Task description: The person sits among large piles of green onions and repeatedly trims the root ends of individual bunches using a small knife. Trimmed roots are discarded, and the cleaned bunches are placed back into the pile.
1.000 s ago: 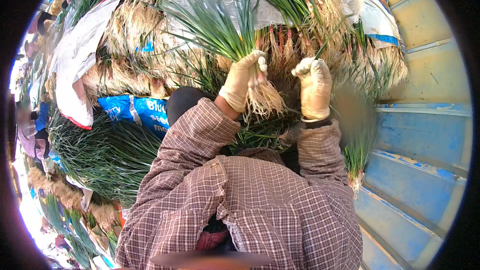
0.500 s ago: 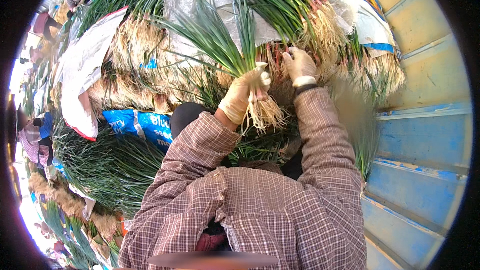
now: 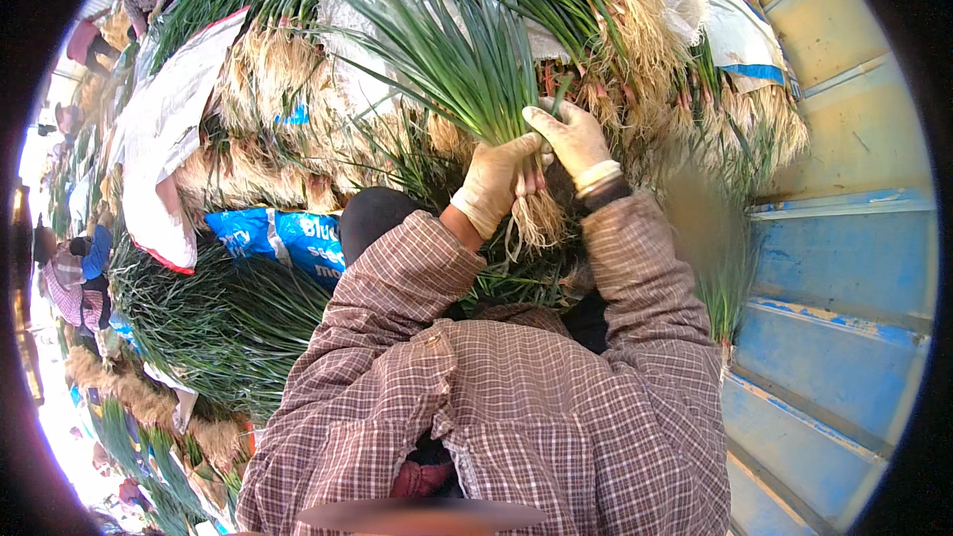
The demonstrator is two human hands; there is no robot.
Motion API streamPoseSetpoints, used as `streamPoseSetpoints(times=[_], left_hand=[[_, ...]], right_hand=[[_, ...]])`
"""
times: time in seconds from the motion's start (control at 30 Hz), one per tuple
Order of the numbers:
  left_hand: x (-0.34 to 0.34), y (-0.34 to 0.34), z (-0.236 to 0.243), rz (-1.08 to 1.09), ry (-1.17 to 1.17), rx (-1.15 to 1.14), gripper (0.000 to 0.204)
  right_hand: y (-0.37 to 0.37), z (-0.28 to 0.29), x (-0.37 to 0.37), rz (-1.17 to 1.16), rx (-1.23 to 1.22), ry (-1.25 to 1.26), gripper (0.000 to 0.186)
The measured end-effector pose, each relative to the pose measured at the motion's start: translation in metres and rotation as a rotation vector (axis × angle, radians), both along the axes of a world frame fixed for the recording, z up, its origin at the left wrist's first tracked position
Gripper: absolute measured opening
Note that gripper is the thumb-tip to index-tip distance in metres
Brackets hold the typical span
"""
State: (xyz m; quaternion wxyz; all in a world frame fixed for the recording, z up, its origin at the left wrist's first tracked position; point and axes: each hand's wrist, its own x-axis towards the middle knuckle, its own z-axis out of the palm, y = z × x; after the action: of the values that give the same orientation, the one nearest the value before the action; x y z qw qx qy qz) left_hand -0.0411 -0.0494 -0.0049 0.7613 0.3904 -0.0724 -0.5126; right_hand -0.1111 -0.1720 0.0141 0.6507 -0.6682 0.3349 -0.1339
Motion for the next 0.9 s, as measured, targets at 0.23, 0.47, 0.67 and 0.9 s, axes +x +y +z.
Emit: streamPoseSetpoints(times=[0.23, 0.47, 0.67, 0.9], left_hand=[[0.01, 0.002, -0.006, 0.089, 0.088, -0.043, 0.017], [0.026, 0.0, -0.025, 0.003, 0.066, -0.078, 0.023], [0.017, -0.01, -0.032, -0.161, 0.269, -0.269, 0.032], [0.022, -0.003, -0.02, -0.134, 0.153, -0.221, 0.024]], right_hand=[[0.019, -0.021, -0.015, -0.179, -0.086, -0.464, 0.018], [-0.018, -0.012, -0.089, 0.615, -0.51, 0.395, 0.027], [-0.078, -0.023, -0.041, -0.061, -1.081, 0.048, 0.039], [-0.071, -0.012, -0.032, -0.143, -1.272, 0.273, 0.028]])
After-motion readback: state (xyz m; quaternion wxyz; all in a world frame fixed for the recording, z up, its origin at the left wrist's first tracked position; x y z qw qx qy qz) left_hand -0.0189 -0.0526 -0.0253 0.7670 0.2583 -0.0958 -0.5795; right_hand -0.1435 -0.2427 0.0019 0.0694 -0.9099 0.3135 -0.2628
